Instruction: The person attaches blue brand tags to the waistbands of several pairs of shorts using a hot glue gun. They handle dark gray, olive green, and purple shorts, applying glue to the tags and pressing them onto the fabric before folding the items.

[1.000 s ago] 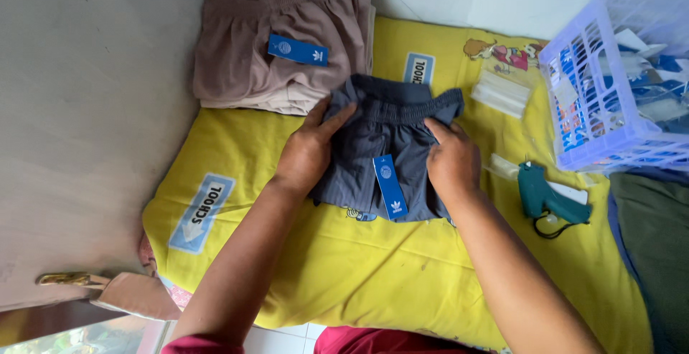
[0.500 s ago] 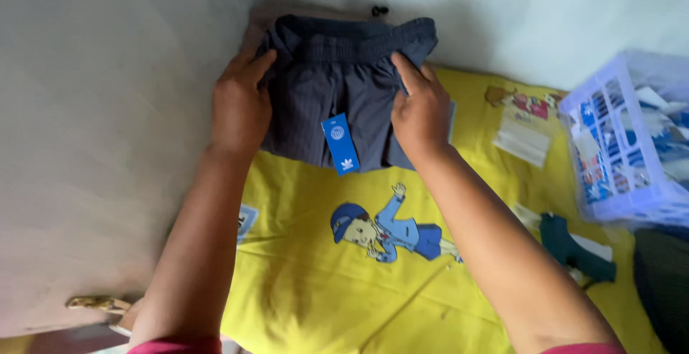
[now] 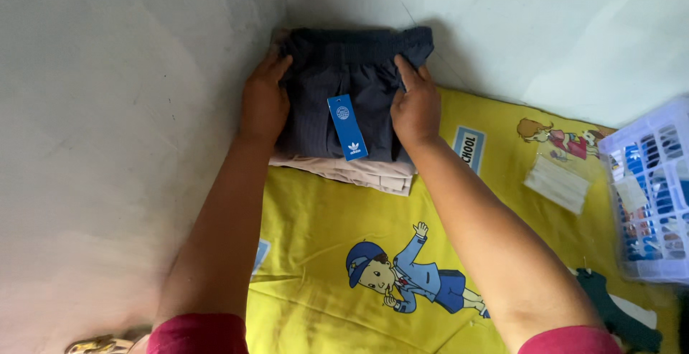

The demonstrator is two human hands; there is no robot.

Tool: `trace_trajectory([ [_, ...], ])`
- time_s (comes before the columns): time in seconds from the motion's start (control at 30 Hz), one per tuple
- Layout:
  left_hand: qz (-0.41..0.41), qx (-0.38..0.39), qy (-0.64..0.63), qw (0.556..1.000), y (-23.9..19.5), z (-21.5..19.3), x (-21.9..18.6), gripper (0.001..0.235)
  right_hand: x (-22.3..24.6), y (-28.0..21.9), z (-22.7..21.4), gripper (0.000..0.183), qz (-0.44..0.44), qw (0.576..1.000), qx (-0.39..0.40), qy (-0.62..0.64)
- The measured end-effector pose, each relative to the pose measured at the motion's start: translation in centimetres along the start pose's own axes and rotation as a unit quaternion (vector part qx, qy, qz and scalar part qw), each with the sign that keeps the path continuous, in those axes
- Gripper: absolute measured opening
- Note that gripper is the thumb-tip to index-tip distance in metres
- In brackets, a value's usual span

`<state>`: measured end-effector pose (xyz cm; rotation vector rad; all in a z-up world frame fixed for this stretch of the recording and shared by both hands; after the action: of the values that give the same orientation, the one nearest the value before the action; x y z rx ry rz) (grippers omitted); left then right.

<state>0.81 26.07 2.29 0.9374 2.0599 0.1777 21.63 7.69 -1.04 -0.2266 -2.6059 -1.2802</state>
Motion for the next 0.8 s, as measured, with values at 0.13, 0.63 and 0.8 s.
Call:
trace_trajectory([
  [0.13, -0.027, -0.003, 0.013, 1.0, 1.8, 0.8, 1.7, 0.054, -0.7, 1.2, 0.4, 0.062, 0.0, 1.0, -0.004, 0.011],
  [0.63, -0.023, 0.052, 0.091, 0.994, 1.8, 2.3, 3.8, 0.052, -1.3, 0.4, 1.9, 0.055, -0.008, 0.994, 0.027, -0.103],
  [0.8, 0.019, -0.046, 0.151, 0.987, 1.0, -1.7, -1.5, 0.051, 2.6, 2.8, -0.9, 0.069, 0.011, 0.984, 0.013, -0.177],
])
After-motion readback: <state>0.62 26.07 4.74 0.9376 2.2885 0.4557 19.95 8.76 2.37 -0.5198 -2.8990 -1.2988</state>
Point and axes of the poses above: each hand's wrist, its own y-axis towards the middle knuckle, its own z-axis out of the palm, x = y × z, the point moved 1 cm from there along y, towards the middle knuckle, and after that the axes turned 14 degrees about -z, right-handed, at the moved point
